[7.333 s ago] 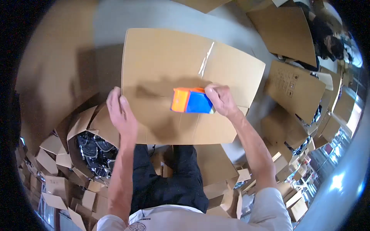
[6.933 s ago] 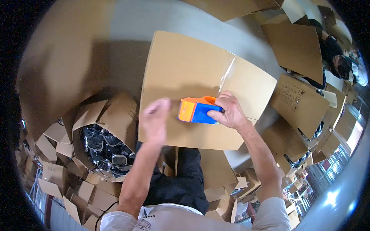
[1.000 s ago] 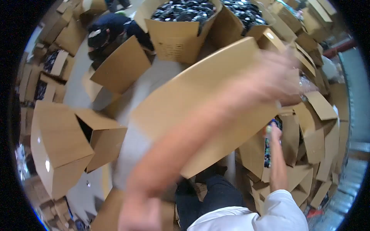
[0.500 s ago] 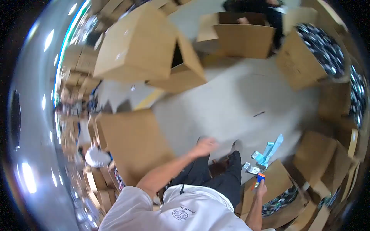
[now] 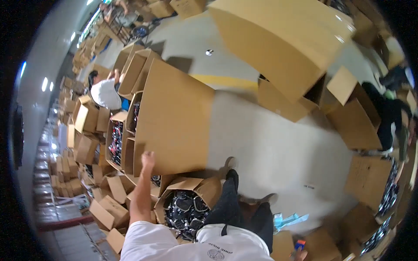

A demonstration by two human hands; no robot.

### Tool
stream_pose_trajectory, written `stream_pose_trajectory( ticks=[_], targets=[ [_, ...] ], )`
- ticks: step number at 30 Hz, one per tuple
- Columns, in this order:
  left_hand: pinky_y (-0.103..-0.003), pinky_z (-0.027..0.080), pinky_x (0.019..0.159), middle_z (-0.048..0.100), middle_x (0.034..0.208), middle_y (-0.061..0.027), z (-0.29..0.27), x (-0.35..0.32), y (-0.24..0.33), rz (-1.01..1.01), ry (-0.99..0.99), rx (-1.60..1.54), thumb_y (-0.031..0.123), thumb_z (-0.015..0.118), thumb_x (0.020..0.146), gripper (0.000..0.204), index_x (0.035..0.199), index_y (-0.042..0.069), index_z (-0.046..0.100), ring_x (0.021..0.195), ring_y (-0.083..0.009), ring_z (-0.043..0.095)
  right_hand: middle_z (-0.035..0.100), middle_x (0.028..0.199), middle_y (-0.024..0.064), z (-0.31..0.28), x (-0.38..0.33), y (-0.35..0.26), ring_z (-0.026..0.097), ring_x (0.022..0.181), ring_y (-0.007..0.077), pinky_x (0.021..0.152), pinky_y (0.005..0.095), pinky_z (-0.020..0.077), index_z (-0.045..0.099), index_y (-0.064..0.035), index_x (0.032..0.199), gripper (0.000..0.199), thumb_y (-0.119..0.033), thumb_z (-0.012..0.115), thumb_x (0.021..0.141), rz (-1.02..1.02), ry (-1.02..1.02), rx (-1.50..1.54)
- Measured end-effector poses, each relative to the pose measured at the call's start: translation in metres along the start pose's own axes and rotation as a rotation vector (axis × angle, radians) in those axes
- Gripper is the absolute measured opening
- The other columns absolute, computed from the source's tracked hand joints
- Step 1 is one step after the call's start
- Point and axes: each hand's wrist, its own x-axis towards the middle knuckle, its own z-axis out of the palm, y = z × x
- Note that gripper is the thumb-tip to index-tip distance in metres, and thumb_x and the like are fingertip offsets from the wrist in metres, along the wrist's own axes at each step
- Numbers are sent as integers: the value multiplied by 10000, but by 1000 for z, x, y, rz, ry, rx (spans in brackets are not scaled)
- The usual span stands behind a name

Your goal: The person seals cardboard boxes shut using a tape dispenser.

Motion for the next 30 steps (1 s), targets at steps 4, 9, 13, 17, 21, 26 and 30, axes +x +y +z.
stream_pose_trajectory(
  ticks=[4, 9, 13, 17, 21, 26, 30],
  targets=[
    [-502, 468, 944, 539, 1195, -308, -56, 98, -72, -58, 87, 150, 235, 656, 889, 469, 1207, -85, 527, 1088, -462, 549, 570, 665, 14, 51, -121, -122, 489, 487, 95, 393, 255, 378, 581, -63, 978, 234, -289, 642, 965, 126, -201, 117],
    [-491, 494, 892, 612, 1159, -307, -29, 202, -94, -239, 51, 11, 352, 671, 873, 582, 1253, -62, 521, 1066, -427, 616, 622, 663, 83, 95, -131, -214, 600, 596, 198, 543, 394, 465, 657, -24, 790, 217, -238, 648, 822, -10, 75, -577],
    [-497, 524, 774, 685, 953, -262, -16, 154, 19, -193, -112, 148, 327, 664, 855, 345, 997, 13, 666, 901, -428, 668, 613, 712, 37, 142, -118, -320, 555, 612, 145, 556, 366, 459, 649, 30, 837, 292, -257, 653, 893, -75, 22, -620],
    [-499, 512, 717, 659, 782, -237, 26, 58, 56, -103, -249, -195, 251, 635, 858, 245, 856, 9, 675, 802, -424, 658, 667, 899, 59, 219, -107, -407, 612, 789, 154, 720, 316, 499, 664, 55, 1027, 303, -227, 607, 930, -56, -255, -388],
    [-504, 514, 757, 672, 858, -235, 3, -3, 104, 35, -301, -105, 186, 603, 875, 218, 1027, 52, 683, 834, -422, 655, 629, 1102, 91, 290, -167, -508, 616, 908, 162, 800, 335, 515, 598, 34, 1203, 350, -244, 567, 992, -116, -512, 83],
    [-468, 526, 777, 692, 886, -207, -95, -52, 103, 193, -418, -33, 180, 654, 853, 259, 1074, 52, 694, 852, -388, 667, 632, 1137, 106, 242, -182, -541, 631, 970, 206, 813, 355, 536, 594, 19, 1201, 244, -111, 501, 1017, -222, -689, 297],
    [-446, 532, 773, 697, 912, -183, -158, -102, 141, 352, -463, 73, 127, 656, 833, 256, 1073, 45, 693, 860, -373, 668, 676, 1034, 101, 189, -153, -531, 663, 874, 218, 784, 391, 562, 673, 1, 1044, 126, -58, 626, 943, -398, -794, 504]
  ],
)
